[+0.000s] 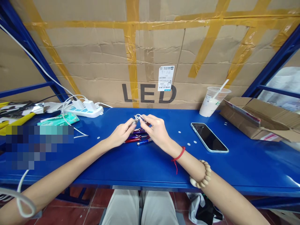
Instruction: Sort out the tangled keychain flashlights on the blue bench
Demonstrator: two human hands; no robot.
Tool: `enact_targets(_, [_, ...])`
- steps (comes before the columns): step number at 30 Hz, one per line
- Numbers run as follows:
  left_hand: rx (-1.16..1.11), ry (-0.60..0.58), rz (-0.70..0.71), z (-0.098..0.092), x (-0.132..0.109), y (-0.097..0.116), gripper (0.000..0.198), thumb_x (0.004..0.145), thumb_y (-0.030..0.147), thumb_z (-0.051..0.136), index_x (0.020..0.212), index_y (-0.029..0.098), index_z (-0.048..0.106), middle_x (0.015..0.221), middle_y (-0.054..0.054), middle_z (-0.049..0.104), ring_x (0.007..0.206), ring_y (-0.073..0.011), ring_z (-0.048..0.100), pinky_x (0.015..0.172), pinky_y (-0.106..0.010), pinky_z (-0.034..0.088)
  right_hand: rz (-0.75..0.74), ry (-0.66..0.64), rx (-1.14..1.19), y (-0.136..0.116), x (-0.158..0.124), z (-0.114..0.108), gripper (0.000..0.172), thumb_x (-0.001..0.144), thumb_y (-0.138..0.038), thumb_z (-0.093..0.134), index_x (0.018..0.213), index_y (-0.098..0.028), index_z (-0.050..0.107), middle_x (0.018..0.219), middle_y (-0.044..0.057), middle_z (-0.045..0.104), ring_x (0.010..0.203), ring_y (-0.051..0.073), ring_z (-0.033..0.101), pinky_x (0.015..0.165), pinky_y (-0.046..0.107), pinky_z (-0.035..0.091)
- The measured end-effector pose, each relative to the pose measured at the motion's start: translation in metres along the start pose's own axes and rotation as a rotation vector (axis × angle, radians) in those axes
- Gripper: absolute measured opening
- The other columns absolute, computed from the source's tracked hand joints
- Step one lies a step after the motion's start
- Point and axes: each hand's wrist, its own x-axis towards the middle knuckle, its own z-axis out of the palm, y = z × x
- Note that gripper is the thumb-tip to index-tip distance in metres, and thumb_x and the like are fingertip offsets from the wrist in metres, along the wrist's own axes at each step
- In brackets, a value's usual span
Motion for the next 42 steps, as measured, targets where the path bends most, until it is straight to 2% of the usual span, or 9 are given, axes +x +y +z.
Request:
enact_targets(9, [0.099, 0.062, -0.013, 0.000, 0.002, -0.003, 0.024, 0.091, 0.036, 0.037, 0.105, 0.025, 0.054, 0.061, 0.003, 0.053, 0.055, -0.0156, 0.052, 0.057, -0.024, 0.032, 0.043, -0.074, -0.019, 0.003, -0.001, 0.002, 0.029, 0.089, -0.031, 0.047, 0.087, -0.013, 0.070, 0.060, 0.000, 0.048, 0.054, 0.011, 0.040, 0.053, 0.024, 0.032])
enact_targets(13, [0.219, 0.007, -0.010, -0.004, 0.008, -0.014, 0.028, 0.092, 0.038, 0.035, 0.108, 0.026, 0.054, 0.080, 0.000, 0.063, 0.072, -0.0184, 0.058, 0.066, -0.026, 0.040, 0.082, -0.248, -0.068, 0.014, 0.004, -0.001, 0.028, 0.089, -0.030, 0.048, 0.099, -0.013, 0.069, 0.063, 0.001, 0.055, 0.056, 0.011, 0.045, 0.055, 0.023, 0.033])
enact_targets(18, [0.413, -0.048, -0.029, -0.003, 0.023, -0.035, 0.028, 0.090, 0.033, 0.042, 0.107, 0.022, 0.062, 0.099, -0.005, 0.064, 0.096, -0.0223, 0.054, 0.085, -0.034, 0.042, 0.102, -0.423, -0.150, 0.038, 0.009, 0.010, 0.028, 0.089, -0.030, 0.050, 0.107, -0.018, 0.068, 0.081, 0.006, 0.064, 0.070, 0.015, 0.056, 0.065, 0.025, 0.040])
enact_targets(23, [0.511, -0.129, -0.090, -0.001, 0.029, -0.048, 0.032, 0.088, 0.035, 0.045, 0.111, 0.025, 0.065, 0.096, -0.008, 0.058, 0.097, -0.0240, 0.052, 0.084, -0.036, 0.043, 0.117, -0.450, -0.242, 0.057, 0.013, 0.022, 0.027, 0.087, -0.032, 0.054, 0.105, -0.019, 0.069, 0.093, 0.010, 0.063, 0.091, 0.020, 0.057, 0.078, 0.030, 0.044])
enact_targets(28, [0.483, -0.188, 0.033, -0.007, 0.031, -0.053, 0.031, 0.085, 0.036, 0.051, 0.109, 0.025, 0.067, 0.088, -0.006, 0.061, 0.090, -0.0216, 0.053, 0.081, -0.033, 0.042, 0.197, -0.298, -0.244, 0.081, 0.024, 0.006, 0.029, 0.085, -0.034, 0.055, 0.103, -0.019, 0.070, 0.092, 0.009, 0.065, 0.078, 0.017, 0.060, 0.075, 0.029, 0.047])
enact_targets(32, [0.422, -0.007, 0.039, -0.022, 0.036, -0.055, 0.029, 0.085, 0.036, 0.051, 0.106, 0.025, 0.068, 0.087, -0.005, 0.063, 0.084, -0.0190, 0.057, 0.076, -0.031, 0.044, 0.287, -0.208, -0.241, 0.097, 0.027, -0.009, 0.024, 0.084, -0.027, 0.055, 0.096, -0.016, 0.072, 0.092, 0.009, 0.069, 0.072, 0.017, 0.061, 0.073, 0.030, 0.047])
enact_targets(35, [0.411, 0.183, -0.007, -0.036, 0.039, -0.058, 0.024, 0.085, 0.025, 0.052, 0.100, 0.023, 0.070, 0.086, -0.004, 0.064, 0.076, -0.0163, 0.057, 0.073, -0.029, 0.045, 0.210, -0.246, -0.145, 0.094, 0.029, -0.005, 0.020, 0.081, -0.018, 0.058, 0.094, -0.018, 0.072, 0.091, 0.006, 0.070, 0.073, 0.016, 0.061, 0.070, 0.028, 0.048])
enact_targets(39, [0.447, 0.296, -0.088, -0.048, 0.040, -0.059, 0.022, 0.081, 0.019, 0.054, 0.095, 0.022, 0.071, 0.086, -0.004, 0.067, 0.072, -0.0168, 0.057, 0.071, -0.030, 0.045, -0.056, -0.417, -0.065, 0.074, 0.048, 0.026, 0.021, 0.083, -0.020, 0.057, 0.100, -0.020, 0.071, 0.092, 0.006, 0.066, 0.077, 0.014, 0.061, 0.072, 0.026, 0.047])
enact_targets(42, [0.443, 0.378, -0.122, -0.053, 0.039, -0.058, 0.023, 0.081, 0.020, 0.053, 0.096, 0.021, 0.070, 0.086, -0.005, 0.067, 0.072, -0.0176, 0.057, 0.073, -0.032, 0.046, -0.112, -0.512, -0.098, 0.058, 0.068, 0.061, 0.026, 0.084, -0.021, 0.058, 0.108, -0.019, 0.067, 0.104, 0.009, 0.064, 0.087, 0.016, 0.061, 0.079, 0.028, 0.047])
